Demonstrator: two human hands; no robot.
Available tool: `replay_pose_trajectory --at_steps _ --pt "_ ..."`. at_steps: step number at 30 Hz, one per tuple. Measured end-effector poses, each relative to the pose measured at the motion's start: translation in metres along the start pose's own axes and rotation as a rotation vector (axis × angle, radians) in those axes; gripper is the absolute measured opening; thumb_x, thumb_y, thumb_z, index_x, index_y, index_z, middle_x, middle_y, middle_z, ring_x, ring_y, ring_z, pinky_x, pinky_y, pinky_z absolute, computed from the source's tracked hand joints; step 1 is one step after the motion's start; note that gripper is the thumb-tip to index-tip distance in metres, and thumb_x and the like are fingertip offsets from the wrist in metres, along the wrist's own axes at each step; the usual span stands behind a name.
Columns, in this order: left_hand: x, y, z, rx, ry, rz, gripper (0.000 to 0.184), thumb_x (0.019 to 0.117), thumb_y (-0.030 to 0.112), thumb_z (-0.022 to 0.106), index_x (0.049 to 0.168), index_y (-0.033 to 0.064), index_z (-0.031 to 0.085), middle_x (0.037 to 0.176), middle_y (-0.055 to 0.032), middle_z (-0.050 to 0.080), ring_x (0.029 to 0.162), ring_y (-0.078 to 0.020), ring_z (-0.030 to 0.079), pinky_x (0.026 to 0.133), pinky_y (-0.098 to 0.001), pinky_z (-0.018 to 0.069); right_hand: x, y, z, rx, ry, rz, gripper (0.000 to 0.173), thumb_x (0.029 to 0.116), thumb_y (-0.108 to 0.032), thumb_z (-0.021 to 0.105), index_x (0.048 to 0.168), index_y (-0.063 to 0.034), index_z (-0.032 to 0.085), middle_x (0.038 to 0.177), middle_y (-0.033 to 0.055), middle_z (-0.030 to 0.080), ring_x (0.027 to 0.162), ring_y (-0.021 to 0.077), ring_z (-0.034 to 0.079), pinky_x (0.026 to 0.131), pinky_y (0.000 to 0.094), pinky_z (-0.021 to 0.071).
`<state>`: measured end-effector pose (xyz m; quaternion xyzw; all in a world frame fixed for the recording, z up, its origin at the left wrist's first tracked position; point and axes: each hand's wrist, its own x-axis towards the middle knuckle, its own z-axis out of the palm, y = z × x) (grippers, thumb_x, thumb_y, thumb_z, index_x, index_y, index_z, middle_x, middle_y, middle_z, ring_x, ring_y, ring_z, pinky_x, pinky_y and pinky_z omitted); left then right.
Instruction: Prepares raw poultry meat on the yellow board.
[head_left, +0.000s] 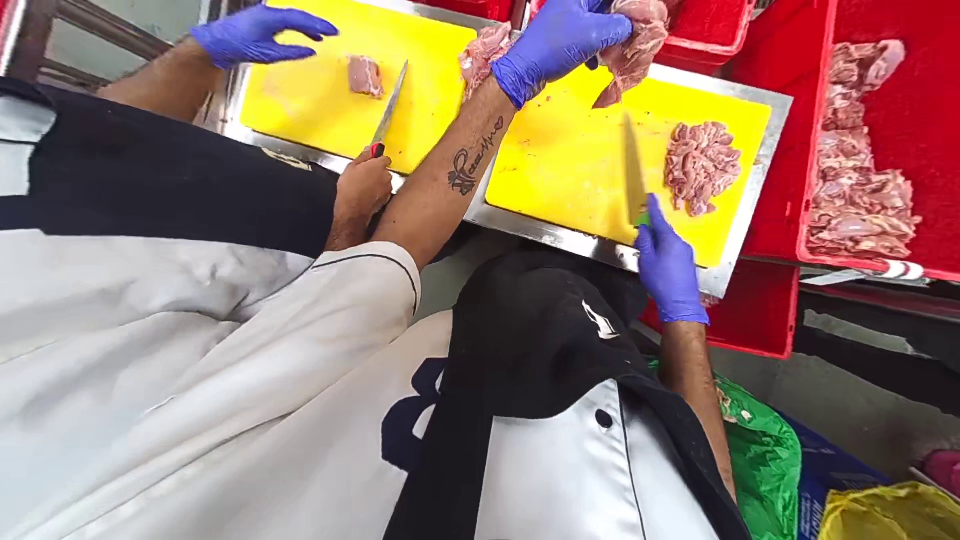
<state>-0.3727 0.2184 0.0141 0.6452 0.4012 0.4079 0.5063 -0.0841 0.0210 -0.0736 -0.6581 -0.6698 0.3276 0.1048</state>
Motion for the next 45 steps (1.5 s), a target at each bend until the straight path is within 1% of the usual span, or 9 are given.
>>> replay_pose_trajectory --at_steps 4,11,18,23,27,29,31,40,45 --pt "0.016 0.015 0.019 0.041 -0.031 0.025 0.022 0.0925 0.01 0.066 0.111 -0.0005 0.069 0.099 -0.0076 0.072 0.086 -0.0127 0.071 0.075 -0.0305 0.0618 0.007 -0.022 0.033 0.034 -0.149 -0.123 0.049 0.1096 -0.031 0.039 0.158 -0.0278 0.042 0.098 0.0109 0.073 0.084 0.0266 0.071 0.08 0.0535 0.0572" --pt "0.018 0.015 0.038 0.258 -0.295 0.345 0.022 0.0966 0.008 0.059 0.113 0.0013 0.072 0.107 -0.0077 0.073 0.102 -0.012 0.07 0.094 -0.033 0.058 0.023 0.043 -0.013 0.176 0.119 0.24 0.052 0.1101 -0.034 0.038 0.161 -0.0276 0.034 0.097 0.0119 0.07 0.066 0.0235 0.063 0.061 0.0474 0.0554" --pt "-0.086 -0.125 0.028 0.748 -0.446 0.206 0.027 0.0887 -0.003 0.057 0.103 0.0103 0.076 0.117 -0.0088 0.073 0.121 -0.0301 0.063 0.105 -0.0531 0.0488 -0.023 0.017 0.003 0.431 0.134 0.106 0.051 0.1098 -0.026 0.04 0.161 -0.0202 0.036 0.09 0.004 0.066 0.055 0.0121 0.055 0.049 0.0316 0.0508" --pt "-0.111 -0.135 0.015 0.78 -0.384 0.192 0.022 0.0916 -0.002 0.054 0.097 0.0073 0.073 0.114 -0.0105 0.072 0.115 -0.031 0.065 0.1 -0.053 0.0509 -0.035 0.025 0.026 0.568 -0.117 0.181 0.051 0.1109 -0.027 0.039 0.161 -0.02 0.036 0.085 0.0018 0.065 0.048 0.0107 0.051 0.04 0.0278 0.0457" --pt "-0.103 -0.105 0.017 0.894 -0.363 0.108 0.02 0.0872 0.008 0.059 0.096 0.0146 0.076 0.109 -0.006 0.074 0.124 -0.0308 0.059 0.109 -0.0555 0.0412 -0.026 0.012 0.001 0.147 -0.055 0.098 0.05 0.1103 -0.032 0.037 0.159 -0.0241 0.04 0.091 0.0067 0.069 0.067 0.0179 0.063 0.063 0.041 0.0549" --pt "-0.087 -0.088 0.037 0.872 -0.337 0.121 0.021 0.0853 0.013 0.063 0.101 0.0171 0.077 0.108 -0.0041 0.074 0.121 -0.0289 0.061 0.104 -0.0537 0.0456 -0.007 -0.014 -0.012 -0.069 -0.062 0.03 0.05 0.1099 -0.032 0.039 0.159 -0.0302 0.039 0.095 0.0145 0.072 0.082 0.0314 0.07 0.076 0.057 0.0559" --pt "-0.072 -0.09 0.06 0.86 -0.344 0.127 0.018 0.0935 0.018 0.064 0.105 0.016 0.077 0.11 -0.004 0.074 0.116 -0.0267 0.064 0.098 -0.05 0.0508 0.013 -0.038 -0.014 -0.197 -0.069 -0.002 0.052 0.1097 -0.028 0.04 0.161 -0.0327 0.035 0.094 0.0194 0.072 0.084 0.0407 0.07 0.073 0.0637 0.0542" --pt "-0.053 -0.106 0.074 0.792 -0.308 0.05 0.022 0.0993 0.026 0.06 0.107 0.0161 0.078 0.112 -0.0055 0.075 0.115 -0.0255 0.066 0.106 -0.0501 0.0448 -0.085 0.029 0.0 -0.089 -0.142 0.023 0.05 0.1093 -0.027 0.039 0.159 -0.0231 0.041 0.097 0.0175 0.074 0.08 0.0332 0.071 0.075 0.0561 0.0559" --pt "-0.016 -0.098 0.088 0.831 -0.648 0.29 0.03 0.0908 0.017 0.071 0.121 0.0171 0.074 0.122 -0.0086 0.072 0.124 -0.0308 0.061 0.111 -0.0534 0.0429 -0.055 0.063 -0.014 0.12 0.007 0.188 0.05 0.1105 -0.033 0.036 0.16 -0.025 0.04 0.091 0.0099 0.069 0.068 0.0198 0.063 0.063 0.0444 0.0549"
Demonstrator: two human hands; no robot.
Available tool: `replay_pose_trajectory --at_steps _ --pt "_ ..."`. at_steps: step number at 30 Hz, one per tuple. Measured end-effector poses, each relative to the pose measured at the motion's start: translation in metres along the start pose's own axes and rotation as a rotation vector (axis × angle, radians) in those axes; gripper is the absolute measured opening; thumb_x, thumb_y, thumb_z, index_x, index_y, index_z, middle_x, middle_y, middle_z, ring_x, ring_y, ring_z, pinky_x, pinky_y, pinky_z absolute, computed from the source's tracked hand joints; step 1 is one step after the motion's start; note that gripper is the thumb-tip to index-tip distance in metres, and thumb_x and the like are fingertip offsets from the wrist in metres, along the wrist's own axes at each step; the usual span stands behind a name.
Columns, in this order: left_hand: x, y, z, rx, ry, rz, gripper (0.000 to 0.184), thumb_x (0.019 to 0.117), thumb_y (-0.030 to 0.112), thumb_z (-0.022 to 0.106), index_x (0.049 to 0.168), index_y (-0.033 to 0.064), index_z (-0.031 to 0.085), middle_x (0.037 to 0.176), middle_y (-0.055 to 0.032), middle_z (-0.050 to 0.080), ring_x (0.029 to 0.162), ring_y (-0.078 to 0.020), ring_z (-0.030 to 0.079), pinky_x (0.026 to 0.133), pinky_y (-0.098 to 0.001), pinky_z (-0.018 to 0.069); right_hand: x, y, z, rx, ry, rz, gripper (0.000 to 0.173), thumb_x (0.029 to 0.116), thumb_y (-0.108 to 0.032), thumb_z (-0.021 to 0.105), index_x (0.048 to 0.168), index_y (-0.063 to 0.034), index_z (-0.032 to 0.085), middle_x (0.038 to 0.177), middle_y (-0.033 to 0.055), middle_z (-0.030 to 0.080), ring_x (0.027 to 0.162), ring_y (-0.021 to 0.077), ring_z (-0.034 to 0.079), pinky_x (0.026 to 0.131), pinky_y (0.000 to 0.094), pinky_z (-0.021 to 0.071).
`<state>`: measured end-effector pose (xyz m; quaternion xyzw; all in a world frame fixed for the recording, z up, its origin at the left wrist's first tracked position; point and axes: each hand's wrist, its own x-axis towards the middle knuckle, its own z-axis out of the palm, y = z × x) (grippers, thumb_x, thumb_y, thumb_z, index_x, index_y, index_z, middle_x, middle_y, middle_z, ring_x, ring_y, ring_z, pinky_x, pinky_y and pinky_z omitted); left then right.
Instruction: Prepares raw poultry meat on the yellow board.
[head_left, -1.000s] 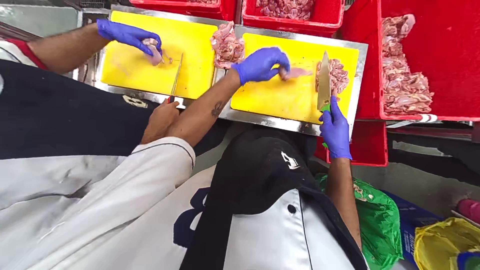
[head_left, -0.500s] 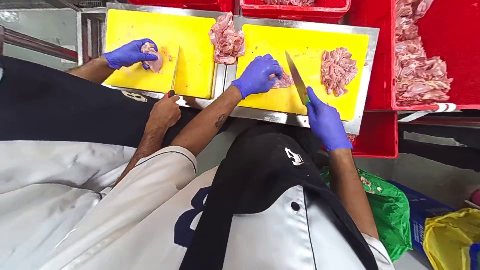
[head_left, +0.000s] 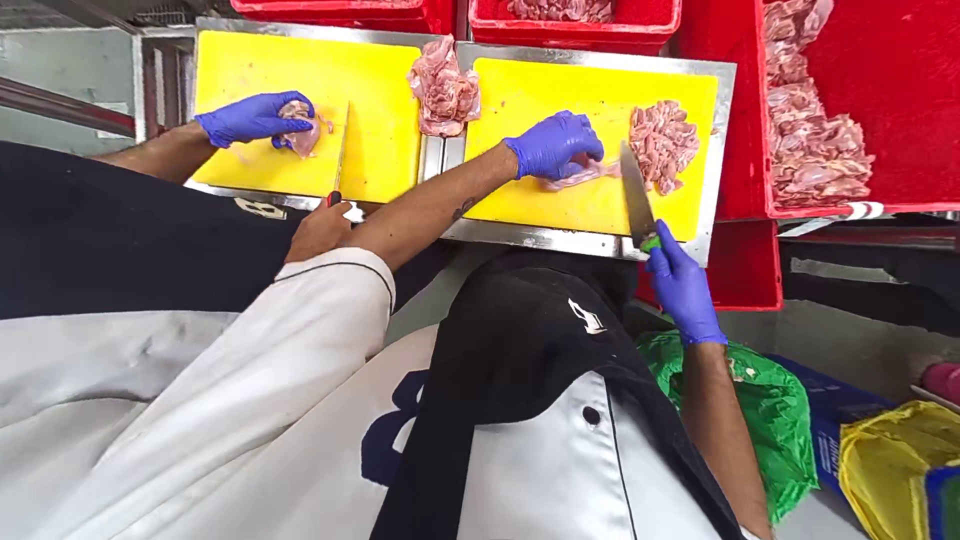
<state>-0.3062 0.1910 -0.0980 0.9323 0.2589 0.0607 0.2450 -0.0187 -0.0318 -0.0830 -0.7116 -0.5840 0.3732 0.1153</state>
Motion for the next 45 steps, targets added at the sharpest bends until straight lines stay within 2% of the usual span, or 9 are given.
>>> replay_pose_trajectory --at_steps 5,13,18,22,27,33,38,40,45 --pt "0.013 0.001 -0.007 0.217 -0.288 0.095 0.04 0.0859 0.024 0.079 0.125 0.0201 0.071 0.116 -0.0158 0.071 0.116 -0.04 0.062 0.108 -0.0626 0.0386 0.001 0.001 -0.004 -0.024 0.059 0.035 0.05 0.1106 -0.034 0.036 0.16 -0.0271 0.038 0.089 0.008 0.068 0.068 0.0189 0.062 0.065 0.0426 0.0541" --pt "0.008 0.011 0.02 0.104 -0.163 0.069 0.02 0.0964 0.028 0.064 0.107 0.0141 0.075 0.104 -0.0085 0.074 0.108 -0.0325 0.066 0.098 -0.0544 0.0489 0.011 -0.054 -0.001 -0.287 0.091 -0.066 0.05 0.11 -0.029 0.039 0.16 -0.0307 0.037 0.098 0.0194 0.073 0.087 0.039 0.071 0.078 0.0618 0.0549" --pt "0.008 0.009 0.02 0.057 -0.126 -0.009 0.024 0.0973 0.032 0.062 0.105 0.0147 0.076 0.101 -0.0068 0.074 0.105 -0.0294 0.067 0.098 -0.0521 0.0468 -0.039 -0.014 0.007 -0.298 0.005 -0.025 0.051 0.1098 -0.03 0.036 0.161 -0.0287 0.037 0.095 0.0182 0.073 0.081 0.0375 0.071 0.073 0.0603 0.0551" --pt "0.029 0.005 0.015 -0.018 -0.019 -0.097 0.032 0.0951 0.031 0.067 0.125 0.0189 0.071 0.12 -0.007 0.072 0.121 -0.0301 0.062 0.106 -0.0557 0.0443 -0.071 0.003 -0.001 -0.239 -0.007 -0.018 0.05 0.1096 -0.029 0.038 0.159 -0.027 0.04 0.096 0.017 0.073 0.08 0.0332 0.071 0.075 0.0572 0.056" --pt "0.057 0.023 -0.009 0.262 -0.481 -0.083 0.033 0.093 0.035 0.072 0.114 0.0098 0.073 0.11 -0.0183 0.072 0.113 -0.0415 0.064 0.107 -0.0666 0.0379 -0.04 0.003 -0.013 -0.05 0.031 0.044 0.049 0.1103 -0.034 0.037 0.158 -0.0289 0.042 0.092 0.0071 0.07 0.076 0.0191 0.066 0.073 0.0451 0.0564" --pt "0.031 0.025 -0.071 -0.478 -0.391 0.059 0.022 0.0969 0.027 0.07 0.091 0.0054 0.069 0.076 -0.0045 0.064 0.069 -0.0147 0.062 0.067 -0.0389 0.0537 -0.071 -0.005 -0.035 0.182 0.165 0.038 0.05 0.1094 -0.029 0.042 0.159 -0.0237 0.042 0.086 0.002 0.067 0.054 0.0117 0.055 0.048 0.0326 0.0496" --pt "0.005 0.05 -0.065 -1.053 0.033 -0.06 0.019 0.1005 0.017 0.064 0.106 -0.0016 0.065 0.086 -0.0063 0.069 0.076 -0.0118 0.068 0.072 -0.0319 0.0599 -0.054 -0.041 -0.046 0.347 0.323 -0.095 0.054 0.1077 -0.023 0.047 0.16 -0.0154 0.037 0.084 0.0003 0.066 0.055 0.0088 0.058 0.048 0.0268 0.0524" --pt "-0.006 0.045 -0.03 -0.879 0.123 -0.253 0.026 0.1007 0.024 0.065 0.107 -0.0018 0.067 0.085 -0.0091 0.07 0.071 -0.015 0.068 0.066 -0.0344 0.0589 -0.045 -0.053 -0.037 0.407 0.327 -0.155 0.054 0.1073 -0.019 0.047 0.16 -0.0119 0.035 0.085 0.0011 0.067 0.056 0.0093 0.06 0.049 0.0273 0.0549" --pt "-0.021 0.022 0.04 -0.134 0.018 -0.548 0.035 0.0971 0.043 0.06 0.101 0.0102 0.072 0.089 -0.0131 0.072 0.088 -0.0341 0.071 0.077 -0.0608 0.0555 -0.033 -0.055 0.003 0.021 0.164 -0.126 0.05 0.1082 -0.028 0.043 0.158 -0.0214 0.043 0.088 0.0058 0.071 0.066 0.0162 0.063 0.064 0.0403 0.056"
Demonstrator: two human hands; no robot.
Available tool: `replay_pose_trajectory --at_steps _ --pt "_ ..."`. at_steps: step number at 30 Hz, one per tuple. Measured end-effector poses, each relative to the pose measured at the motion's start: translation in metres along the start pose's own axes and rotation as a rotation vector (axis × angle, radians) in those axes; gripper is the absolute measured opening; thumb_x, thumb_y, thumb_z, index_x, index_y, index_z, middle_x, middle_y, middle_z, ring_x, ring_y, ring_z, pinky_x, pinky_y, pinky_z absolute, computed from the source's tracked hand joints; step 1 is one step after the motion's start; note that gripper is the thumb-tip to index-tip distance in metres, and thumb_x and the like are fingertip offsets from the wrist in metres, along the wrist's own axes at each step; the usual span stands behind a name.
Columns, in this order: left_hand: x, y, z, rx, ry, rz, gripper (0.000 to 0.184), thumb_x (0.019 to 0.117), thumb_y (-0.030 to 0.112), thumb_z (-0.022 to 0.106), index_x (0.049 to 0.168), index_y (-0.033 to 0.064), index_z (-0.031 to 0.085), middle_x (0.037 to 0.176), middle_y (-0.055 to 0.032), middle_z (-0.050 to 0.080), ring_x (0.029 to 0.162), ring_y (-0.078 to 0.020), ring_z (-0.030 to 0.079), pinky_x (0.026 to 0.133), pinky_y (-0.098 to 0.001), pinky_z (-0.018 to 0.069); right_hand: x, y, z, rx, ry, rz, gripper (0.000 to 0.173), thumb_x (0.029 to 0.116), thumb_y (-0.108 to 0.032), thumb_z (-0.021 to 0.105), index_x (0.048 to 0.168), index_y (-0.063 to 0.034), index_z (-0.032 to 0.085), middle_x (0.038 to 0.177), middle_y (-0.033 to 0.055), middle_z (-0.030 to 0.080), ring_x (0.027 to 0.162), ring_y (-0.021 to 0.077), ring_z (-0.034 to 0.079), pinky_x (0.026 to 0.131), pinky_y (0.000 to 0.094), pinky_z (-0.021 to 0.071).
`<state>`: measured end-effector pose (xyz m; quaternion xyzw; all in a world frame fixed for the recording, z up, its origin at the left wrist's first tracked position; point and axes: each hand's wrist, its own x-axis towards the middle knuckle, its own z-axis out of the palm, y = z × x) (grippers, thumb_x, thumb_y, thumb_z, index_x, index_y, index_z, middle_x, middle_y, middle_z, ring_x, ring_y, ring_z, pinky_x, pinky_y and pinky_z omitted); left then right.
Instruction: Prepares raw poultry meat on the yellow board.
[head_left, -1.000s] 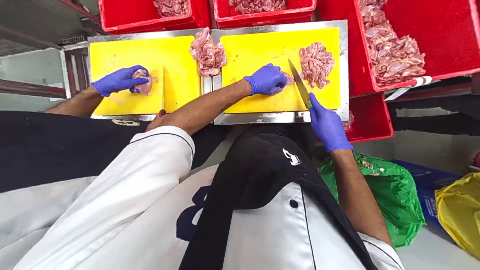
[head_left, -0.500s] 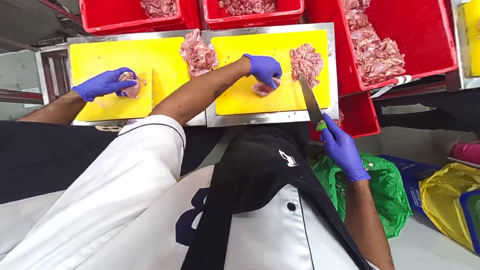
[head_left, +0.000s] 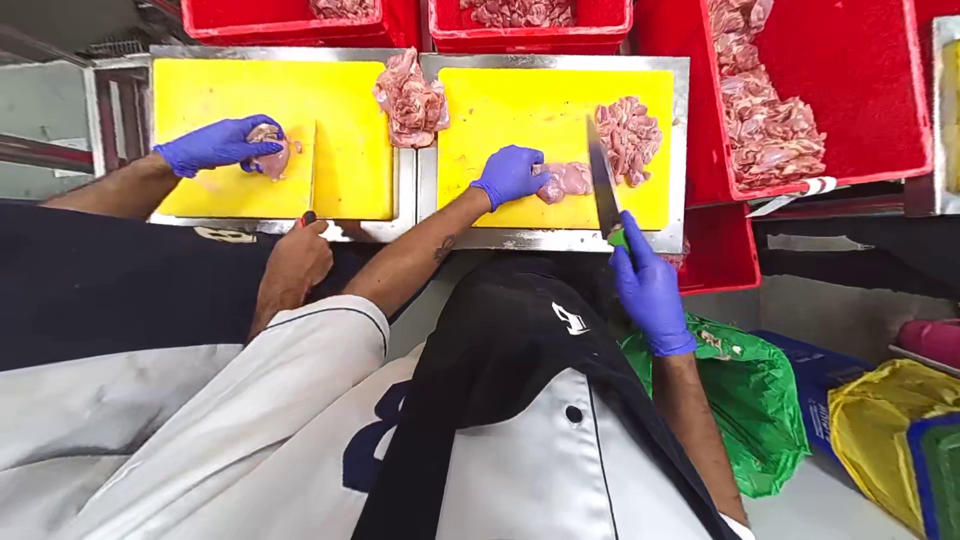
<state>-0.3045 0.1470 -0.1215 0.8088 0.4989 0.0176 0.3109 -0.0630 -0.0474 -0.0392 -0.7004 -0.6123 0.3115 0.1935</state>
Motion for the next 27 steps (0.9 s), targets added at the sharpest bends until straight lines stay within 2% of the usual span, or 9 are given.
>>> replay_pose_trajectory --at_steps 3,6,8,11,13,16,21,24,27 --pt "-0.001 0.001 0.0 -0.008 -0.004 0.001 0.035 0.0949 0.041 0.062 0.114 0.0137 0.072 0.106 -0.0112 0.073 0.102 -0.032 0.071 0.085 -0.0592 0.0565 -0.008 0.005 0.006 -0.232 -0.159 -0.001 0.051 0.1072 -0.028 0.041 0.158 -0.0255 0.043 0.098 0.0135 0.074 0.082 0.029 0.07 0.076 0.0519 0.0565" --pt "-0.001 0.007 0.001 0.02 -0.031 0.011 0.04 0.0965 0.045 0.061 0.113 0.0109 0.073 0.104 -0.0159 0.074 0.101 -0.037 0.071 0.085 -0.0632 0.0554 -0.002 -0.005 0.005 -0.377 -0.281 0.086 0.054 0.1075 -0.028 0.04 0.16 -0.0367 0.035 0.104 0.0128 0.073 0.092 0.0339 0.071 0.078 0.0573 0.057" --pt "0.006 0.017 -0.002 0.036 -0.072 0.013 0.045 0.0977 0.047 0.058 0.118 0.0094 0.072 0.107 -0.0208 0.073 0.105 -0.0424 0.07 0.088 -0.0676 0.0527 0.022 -0.013 0.013 -0.37 -0.254 0.106 0.058 0.106 -0.023 0.041 0.161 -0.0379 0.033 0.103 0.0126 0.073 0.089 0.0346 0.072 0.073 0.0579 0.0577" --pt "0.013 0.01 0.005 0.044 -0.063 0.024 0.043 0.0957 0.045 0.063 0.115 0.0081 0.073 0.102 -0.0225 0.073 0.1 -0.045 0.069 0.084 -0.07 0.0522 0.081 -0.015 0.046 -0.249 -0.151 0.023 0.055 0.1069 -0.02 0.042 0.16 -0.0348 0.036 0.101 0.0134 0.073 0.089 0.0347 0.072 0.073 0.0575 0.0584" --pt "0.015 0.003 0.006 0.033 -0.046 0.018 0.037 0.0935 0.042 0.066 0.108 0.0089 0.074 0.096 -0.0198 0.073 0.094 -0.0426 0.07 0.08 -0.0693 0.053 0.103 -0.021 0.055 -0.23 -0.129 -0.015 0.053 0.1077 -0.022 0.041 0.159 -0.0357 0.038 0.1 0.0122 0.074 0.088 0.0342 0.072 0.072 0.0573 0.0585" --pt "0.011 -0.008 0.001 -0.113 -0.03 0.052 0.035 0.0924 0.041 0.069 0.101 0.0082 0.074 0.088 -0.0158 0.073 0.084 -0.0357 0.071 0.076 -0.0645 0.0546 0.096 -0.013 0.056 -0.197 -0.155 -0.051 0.053 0.1079 -0.023 0.04 0.159 -0.0342 0.037 0.097 0.0128 0.073 0.088 0.0344 0.072 0.073 0.0575 0.0577" --pt "-0.022 0.003 -0.024 -0.507 0.049 -0.012 0.043 0.0974 0.043 0.065 0.111 0.0028 0.071 0.096 -0.0145 0.072 0.087 -0.0259 0.071 0.083 -0.0523 0.0582 0.057 0.004 0.025 -0.109 -0.162 -0.014 0.052 0.1067 -0.021 0.042 0.159 -0.0277 0.041 0.106 0.0141 0.074 0.094 0.0315 0.072 0.086 0.0555 0.0573" --pt "-0.047 -0.003 -0.026 -0.595 0.143 -0.163 0.036 0.1021 0.034 0.063 0.113 0.0005 0.069 0.095 -0.0144 0.074 0.082 -0.0231 0.074 0.079 -0.0472 0.0632 0.047 -0.01 0.026 -0.047 -0.067 -0.043 0.054 0.1066 -0.021 0.043 0.16 -0.0217 0.038 0.107 0.0141 0.073 0.089 0.0269 0.071 0.084 0.0504 0.0582" --pt "-0.066 -0.025 -0.007 -0.254 0.099 -0.352 0.044 0.0995 0.046 0.058 0.097 0.0043 0.071 0.089 -0.0146 0.071 0.087 -0.0318 0.071 0.08 -0.0586 0.057 0.036 -0.013 0.046 0.045 -0.126 -0.128 0.054 0.1064 -0.023 0.045 0.159 -0.0175 0.039 0.089 0.0093 0.071 0.069 0.0185 0.065 0.069 0.0424 0.0574"
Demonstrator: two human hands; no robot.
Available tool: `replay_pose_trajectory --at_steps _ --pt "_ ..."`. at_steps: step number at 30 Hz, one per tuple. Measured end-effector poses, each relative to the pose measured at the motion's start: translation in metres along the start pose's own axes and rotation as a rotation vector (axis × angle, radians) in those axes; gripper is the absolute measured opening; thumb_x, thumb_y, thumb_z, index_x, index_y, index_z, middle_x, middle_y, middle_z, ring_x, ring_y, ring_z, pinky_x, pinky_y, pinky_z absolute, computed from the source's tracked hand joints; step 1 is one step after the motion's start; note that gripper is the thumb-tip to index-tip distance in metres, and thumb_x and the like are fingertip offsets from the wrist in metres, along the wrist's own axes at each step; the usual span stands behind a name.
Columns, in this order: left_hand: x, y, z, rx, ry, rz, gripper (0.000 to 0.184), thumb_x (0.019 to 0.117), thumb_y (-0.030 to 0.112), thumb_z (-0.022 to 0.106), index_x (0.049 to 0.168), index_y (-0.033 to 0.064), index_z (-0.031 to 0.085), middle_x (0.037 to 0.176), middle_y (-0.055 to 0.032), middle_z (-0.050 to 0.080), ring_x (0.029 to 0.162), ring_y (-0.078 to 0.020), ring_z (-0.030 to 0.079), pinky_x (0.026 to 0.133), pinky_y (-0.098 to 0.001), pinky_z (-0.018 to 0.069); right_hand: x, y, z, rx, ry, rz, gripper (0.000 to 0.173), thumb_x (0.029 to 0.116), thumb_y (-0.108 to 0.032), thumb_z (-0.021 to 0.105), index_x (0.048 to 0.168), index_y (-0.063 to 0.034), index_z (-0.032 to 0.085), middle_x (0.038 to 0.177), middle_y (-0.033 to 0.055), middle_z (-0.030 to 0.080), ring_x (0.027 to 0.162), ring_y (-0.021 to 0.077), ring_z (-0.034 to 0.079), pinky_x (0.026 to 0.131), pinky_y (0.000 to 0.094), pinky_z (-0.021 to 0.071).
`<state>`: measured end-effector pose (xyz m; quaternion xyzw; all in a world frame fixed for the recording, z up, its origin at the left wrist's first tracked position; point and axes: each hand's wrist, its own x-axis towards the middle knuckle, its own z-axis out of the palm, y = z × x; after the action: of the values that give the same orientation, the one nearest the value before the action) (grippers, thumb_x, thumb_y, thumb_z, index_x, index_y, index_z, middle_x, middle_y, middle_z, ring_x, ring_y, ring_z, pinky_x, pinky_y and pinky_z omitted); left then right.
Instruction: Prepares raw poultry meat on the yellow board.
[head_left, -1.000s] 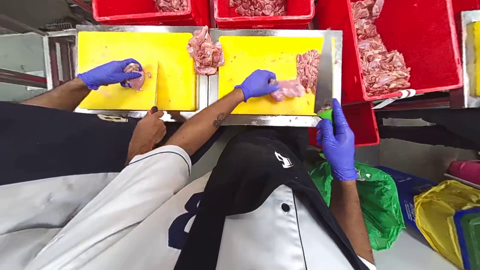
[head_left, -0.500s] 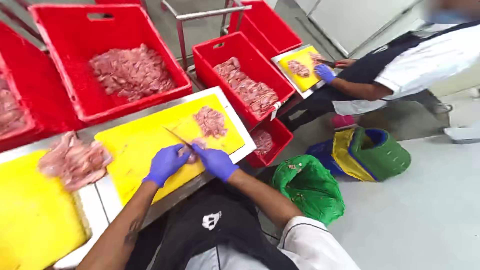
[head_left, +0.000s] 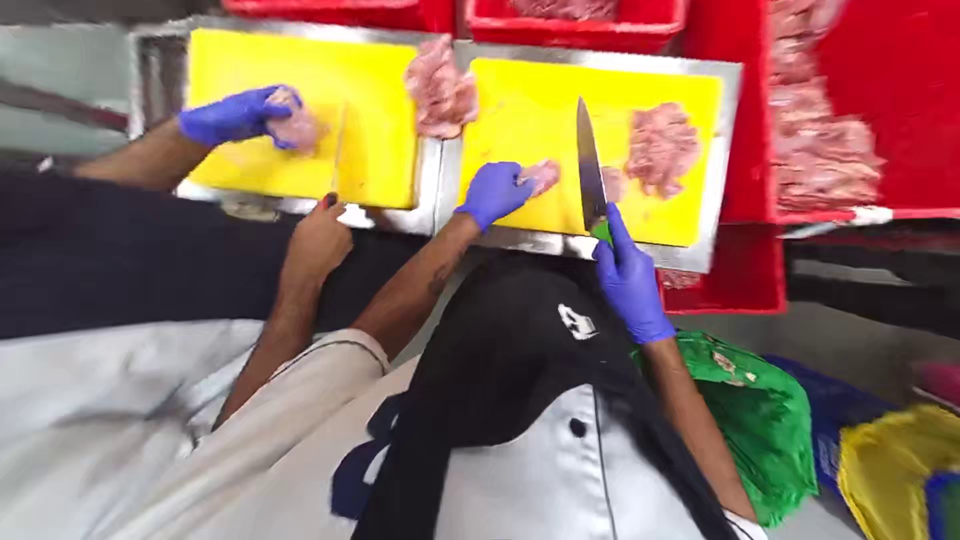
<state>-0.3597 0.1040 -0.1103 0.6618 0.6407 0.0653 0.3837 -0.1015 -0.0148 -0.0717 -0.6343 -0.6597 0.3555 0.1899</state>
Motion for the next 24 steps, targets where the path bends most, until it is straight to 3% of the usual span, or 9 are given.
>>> replay_pose_trajectory --at_steps 3,5,7,9,11,14,18,21,24 --pt "-0.005 -0.008 -0.004 0.139 -0.006 -0.102 0.046 0.0974 0.053 0.057 0.097 0.0093 0.074 0.092 -0.0129 0.073 0.093 -0.0336 0.071 0.08 -0.0616 0.0558 0.0 0.028 0.024 0.218 -0.221 0.029 0.051 0.1082 -0.025 0.043 0.158 -0.0188 0.042 0.091 0.0041 0.071 0.069 0.0119 0.063 0.067 0.0347 0.0572" --pt "-0.006 -0.007 -0.008 0.124 0.039 -0.091 0.04 0.0943 0.05 0.064 0.108 0.013 0.073 0.095 -0.0099 0.073 0.093 -0.0313 0.071 0.08 -0.0607 0.0566 0.001 0.04 0.03 0.333 -0.201 0.116 0.051 0.1092 -0.026 0.042 0.159 -0.0191 0.039 0.086 0.0018 0.067 0.059 0.0106 0.058 0.054 0.0312 0.0529" --pt "-0.002 -0.009 -0.006 0.102 0.133 0.068 0.036 0.0937 0.037 0.069 0.121 0.0125 0.068 0.112 -0.0078 0.072 0.104 -0.0271 0.07 0.09 -0.053 0.0581 0.003 0.029 0.023 0.111 -0.084 0.089 0.052 0.1087 -0.025 0.04 0.16 -0.0176 0.038 0.085 0.0055 0.068 0.061 0.0153 0.06 0.058 0.0366 0.0538" --pt "0.001 -0.018 0.004 0.052 0.193 0.294 0.032 0.0924 0.025 0.069 0.119 0.0089 0.069 0.126 -0.0105 0.067 0.117 -0.025 0.066 0.101 -0.0453 0.0552 -0.006 0.003 0.009 -0.207 -0.099 0.011 0.053 0.107 -0.022 0.04 0.16 -0.0164 0.039 0.092 0.0161 0.072 0.074 0.03 0.068 0.07 0.0514 0.056" --pt "0.002 -0.021 0.015 0.028 0.236 0.38 0.025 0.0904 0.023 0.07 0.111 0.0076 0.073 0.12 -0.011 0.07 0.115 -0.025 0.067 0.099 -0.044 0.0559 -0.018 -0.02 -0.003 -0.43 -0.227 -0.009 0.054 0.1069 -0.024 0.038 0.161 -0.0234 0.035 0.095 0.0184 0.071 0.078 0.0372 0.07 0.067 0.0566 0.0555" --pt "0.0 -0.019 0.023 0.078 0.27 0.36 0.021 0.0902 0.02 0.066 0.104 0.0061 0.074 0.112 -0.0122 0.071 0.109 -0.0269 0.069 0.094 -0.044 0.0573 -0.031 -0.029 -0.008 -0.55 -0.339 0.017 0.055 0.1079 -0.025 0.036 0.163 -0.0285 0.03 0.098 0.0199 0.068 0.074 0.0398 0.069 0.059 0.0563 0.0541" --pt "0.002 -0.021 0.027 0.113 0.325 0.368 0.02 0.0903 0.019 0.066 0.103 0.0053 0.074 0.111 -0.0134 0.072 0.107 -0.0278 0.07 0.093 -0.0441 0.0579 0.015 -0.031 0.023 -0.442 -0.309 -0.014 0.057 0.1073 -0.023 0.037 0.163 -0.0299 0.027 0.095 0.0191 0.069 0.078 0.0398 0.069 0.065 0.0582 0.0547" --pt "0.001 -0.018 0.025 0.1 0.314 0.374 0.019 0.0898 0.02 0.067 0.099 0.0056 0.074 0.109 -0.0118 0.072 0.106 -0.0263 0.07 0.093 -0.0431 0.0577 0.072 -0.045 0.054 -0.361 -0.204 -0.086 0.057 0.1069 -0.019 0.043 0.162 -0.0254 0.03 0.086 0.017 0.067 0.073 0.0381 0.068 0.059 0.0564 0.0543" --pt "0.002 -0.021 0.019 -0.043 0.339 0.39 0.018 0.0877 0.018 0.069 0.099 0.0048 0.074 0.106 -0.0112 0.073 0.098 -0.0224 0.07 0.088 -0.0402 0.0587 0.077 -0.048 0.042 -0.272 -0.167 -0.118 0.055 0.1069 -0.018 0.044 0.161 -0.0234 0.035 0.086 0.0174 0.069 0.075 0.0381 0.069 0.062 0.0575 0.0546"
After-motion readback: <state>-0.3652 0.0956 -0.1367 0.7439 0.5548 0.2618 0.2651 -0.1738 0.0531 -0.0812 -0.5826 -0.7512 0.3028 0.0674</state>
